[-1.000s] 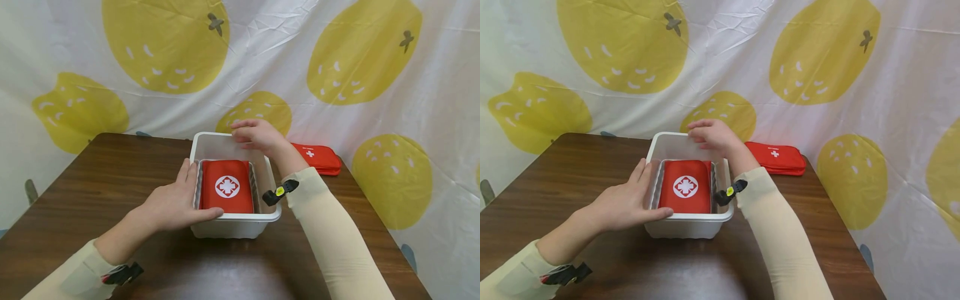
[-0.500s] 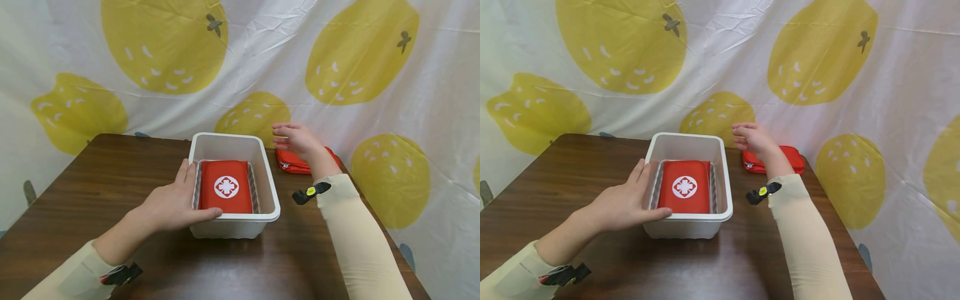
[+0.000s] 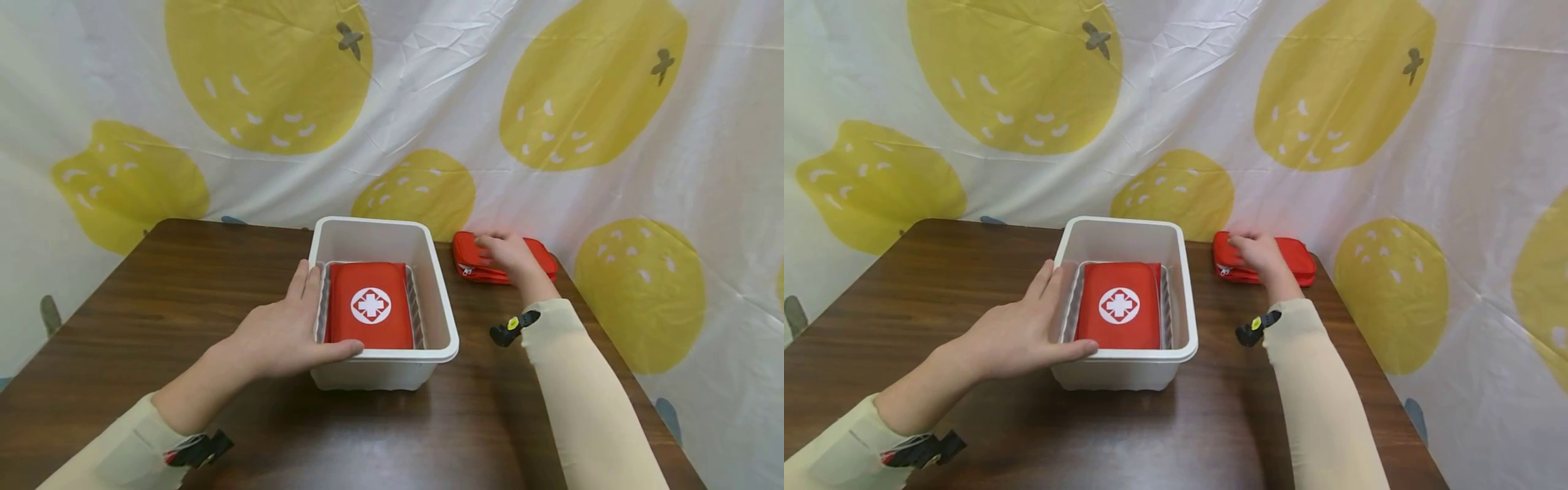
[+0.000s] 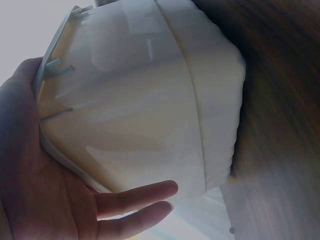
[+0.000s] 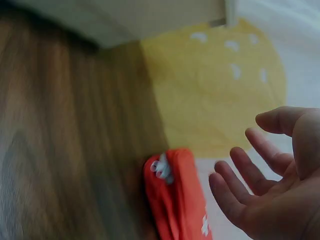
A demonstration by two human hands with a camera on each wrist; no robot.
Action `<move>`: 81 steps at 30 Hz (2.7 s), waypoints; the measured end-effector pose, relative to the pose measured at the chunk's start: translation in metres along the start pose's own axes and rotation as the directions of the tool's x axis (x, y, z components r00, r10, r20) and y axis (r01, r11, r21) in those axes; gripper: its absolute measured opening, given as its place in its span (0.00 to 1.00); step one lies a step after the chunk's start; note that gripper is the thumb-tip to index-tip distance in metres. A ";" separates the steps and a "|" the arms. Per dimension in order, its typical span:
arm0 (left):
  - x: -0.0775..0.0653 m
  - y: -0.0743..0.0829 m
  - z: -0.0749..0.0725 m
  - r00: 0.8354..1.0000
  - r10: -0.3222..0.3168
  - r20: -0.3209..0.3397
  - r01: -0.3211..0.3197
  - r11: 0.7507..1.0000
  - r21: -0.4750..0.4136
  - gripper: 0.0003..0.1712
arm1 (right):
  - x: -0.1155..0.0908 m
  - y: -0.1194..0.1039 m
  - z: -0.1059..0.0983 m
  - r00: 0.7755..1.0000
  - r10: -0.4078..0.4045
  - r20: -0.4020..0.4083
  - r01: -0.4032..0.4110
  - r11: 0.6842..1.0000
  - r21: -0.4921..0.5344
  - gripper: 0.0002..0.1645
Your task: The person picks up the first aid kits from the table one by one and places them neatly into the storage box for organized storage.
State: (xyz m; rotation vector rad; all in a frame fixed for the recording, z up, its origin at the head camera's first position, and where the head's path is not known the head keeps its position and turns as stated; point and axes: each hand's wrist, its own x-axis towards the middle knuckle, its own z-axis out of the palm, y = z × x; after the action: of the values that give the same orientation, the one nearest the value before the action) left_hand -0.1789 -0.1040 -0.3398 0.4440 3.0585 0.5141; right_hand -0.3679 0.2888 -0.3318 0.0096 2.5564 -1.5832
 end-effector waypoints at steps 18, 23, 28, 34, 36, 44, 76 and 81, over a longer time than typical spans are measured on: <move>-0.001 0.000 -0.001 1.000 0.000 -0.006 0.000 1.000 -0.013 0.80 | 0.017 0.051 0.010 0.998 0.006 0.069 0.044 0.713 -0.699 0.49; -0.001 0.000 -0.001 1.000 0.002 -0.009 -0.003 1.000 -0.015 0.80 | 0.014 0.052 0.011 0.993 0.071 0.098 0.020 0.704 -0.710 0.53; -0.002 0.000 -0.002 1.000 -0.003 -0.006 0.002 1.000 -0.009 0.79 | 0.012 0.050 0.010 0.991 0.089 0.096 0.009 0.685 -0.729 0.55; -0.001 0.000 -0.002 1.000 -0.001 -0.005 0.001 1.000 -0.010 0.79 | 0.008 0.052 0.007 0.984 0.147 0.102 -0.019 0.649 -0.761 0.58; -0.001 0.001 -0.002 1.000 -0.002 -0.006 0.002 1.000 -0.009 0.79 | 0.005 0.053 0.006 0.984 0.142 0.105 -0.010 0.641 -0.768 0.57; -0.001 0.000 -0.002 1.000 0.000 -0.009 0.000 1.000 -0.011 0.79 | -0.002 0.059 0.008 0.990 0.086 0.111 0.036 0.608 -0.793 0.49; -0.002 0.000 -0.001 1.000 0.005 -0.017 -0.005 1.000 -0.014 0.79 | -0.064 0.082 -0.033 0.946 0.048 0.322 0.156 0.801 -0.578 0.37; -0.002 0.000 0.000 1.000 0.009 -0.028 -0.009 1.000 -0.012 0.78 | -0.072 0.086 -0.036 0.939 0.043 0.342 0.168 0.810 -0.562 0.36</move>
State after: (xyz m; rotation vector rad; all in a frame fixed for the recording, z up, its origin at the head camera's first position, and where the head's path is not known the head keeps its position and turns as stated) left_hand -0.1766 -0.1043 -0.3398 0.4542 3.0793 0.5433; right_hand -0.2937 0.3642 -0.3837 -0.3824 2.6478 -0.6577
